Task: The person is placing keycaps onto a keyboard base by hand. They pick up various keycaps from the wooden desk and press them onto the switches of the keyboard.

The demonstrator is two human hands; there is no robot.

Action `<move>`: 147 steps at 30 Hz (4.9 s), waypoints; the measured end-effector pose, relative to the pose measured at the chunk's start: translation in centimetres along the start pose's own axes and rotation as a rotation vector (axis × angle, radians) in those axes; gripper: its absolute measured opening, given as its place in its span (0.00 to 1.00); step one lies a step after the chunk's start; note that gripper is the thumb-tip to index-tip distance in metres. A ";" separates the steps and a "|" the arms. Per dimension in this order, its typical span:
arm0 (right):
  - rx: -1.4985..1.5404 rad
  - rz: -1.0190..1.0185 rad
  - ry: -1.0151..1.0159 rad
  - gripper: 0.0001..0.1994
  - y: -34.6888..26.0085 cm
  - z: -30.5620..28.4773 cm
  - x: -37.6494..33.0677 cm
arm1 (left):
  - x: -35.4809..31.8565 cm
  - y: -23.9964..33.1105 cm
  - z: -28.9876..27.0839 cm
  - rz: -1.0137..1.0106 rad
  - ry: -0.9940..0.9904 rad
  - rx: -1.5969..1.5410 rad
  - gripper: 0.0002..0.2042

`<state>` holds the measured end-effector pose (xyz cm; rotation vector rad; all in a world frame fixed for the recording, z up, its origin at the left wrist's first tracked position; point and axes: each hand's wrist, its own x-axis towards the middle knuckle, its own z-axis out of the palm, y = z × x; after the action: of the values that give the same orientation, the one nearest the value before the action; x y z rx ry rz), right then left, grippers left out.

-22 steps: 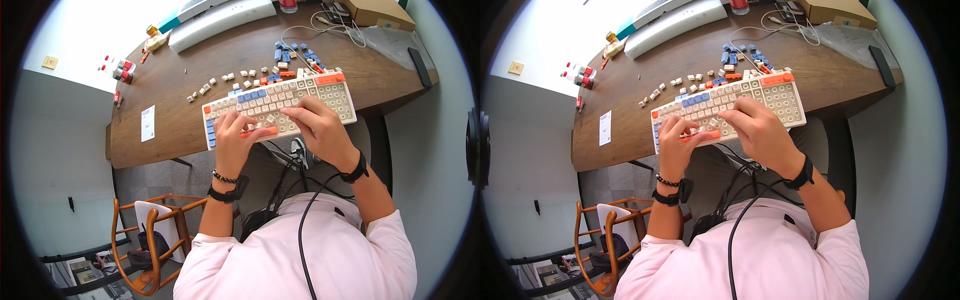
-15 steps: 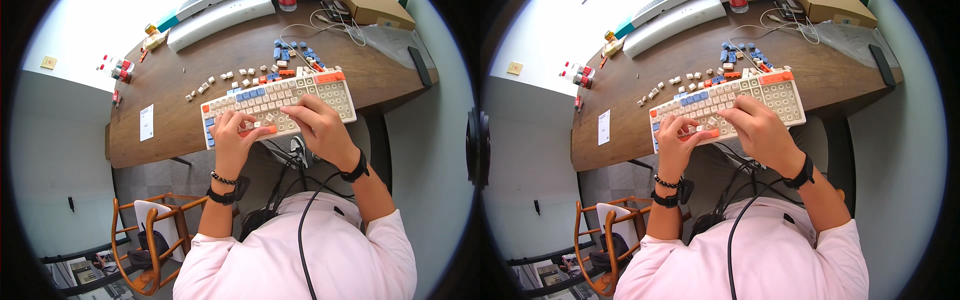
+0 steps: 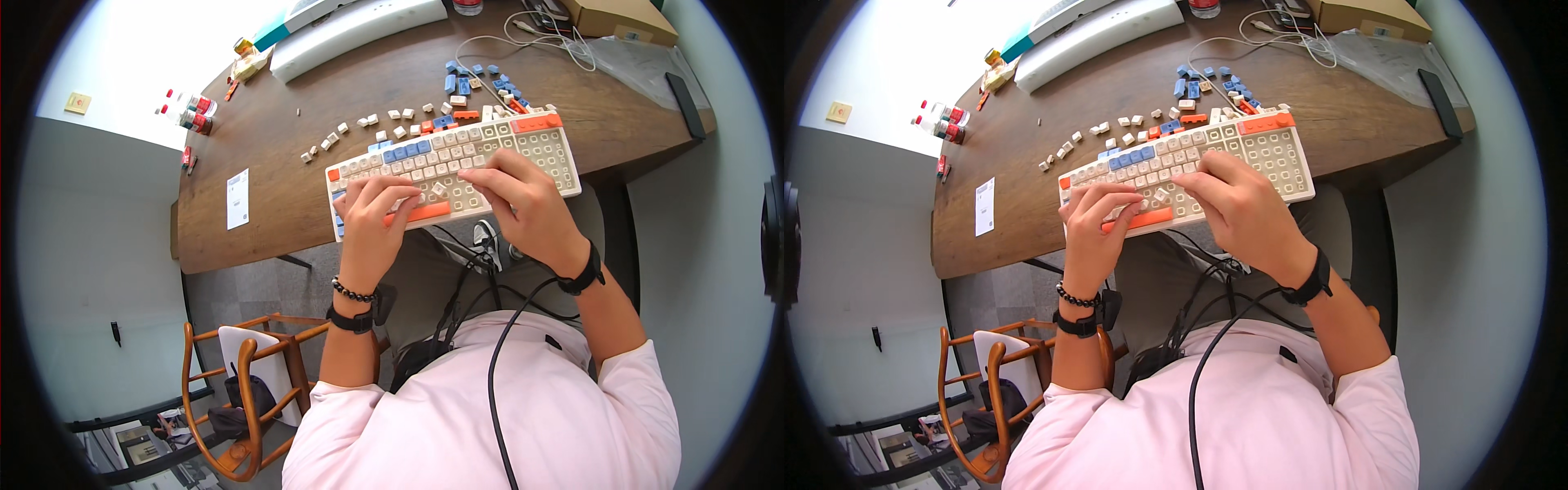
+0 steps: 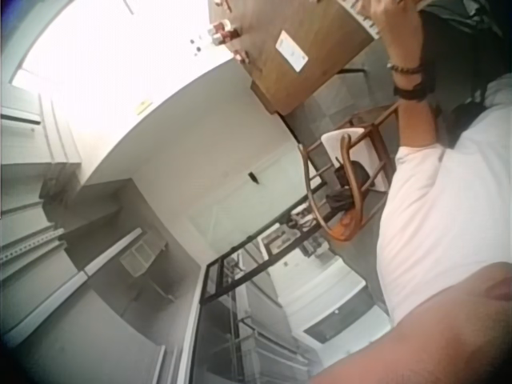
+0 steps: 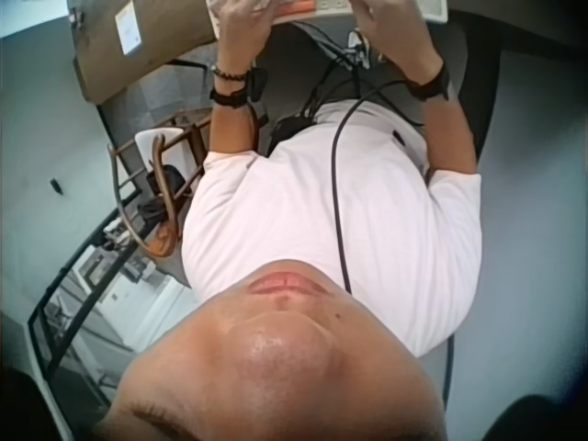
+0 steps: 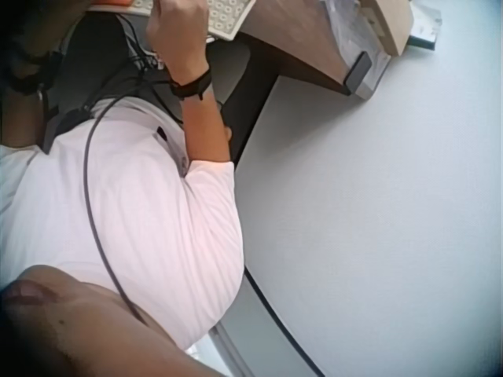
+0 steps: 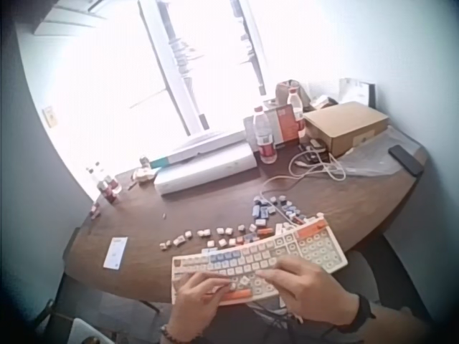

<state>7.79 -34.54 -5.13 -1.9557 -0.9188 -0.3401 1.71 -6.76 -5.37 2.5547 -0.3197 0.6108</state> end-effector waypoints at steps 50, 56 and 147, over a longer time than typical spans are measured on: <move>0.017 -0.033 0.016 0.16 -0.7 -0.8 0.4 | 0.8 3.6 2.8 0.031 0.024 -0.012 0.14; 0.020 -0.042 0.045 0.15 -0.8 -1.1 0.4 | 1.2 3.1 2.1 0.164 -0.045 0.018 0.12; 0.018 -0.048 -0.003 0.19 -1.3 -0.8 0.2 | -0.6 4.7 0.1 -0.101 -0.137 0.242 0.07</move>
<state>7.12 -34.73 -3.73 -1.9206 -0.9689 -0.3548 -0.29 -10.71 -3.80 2.8324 -0.1704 0.4621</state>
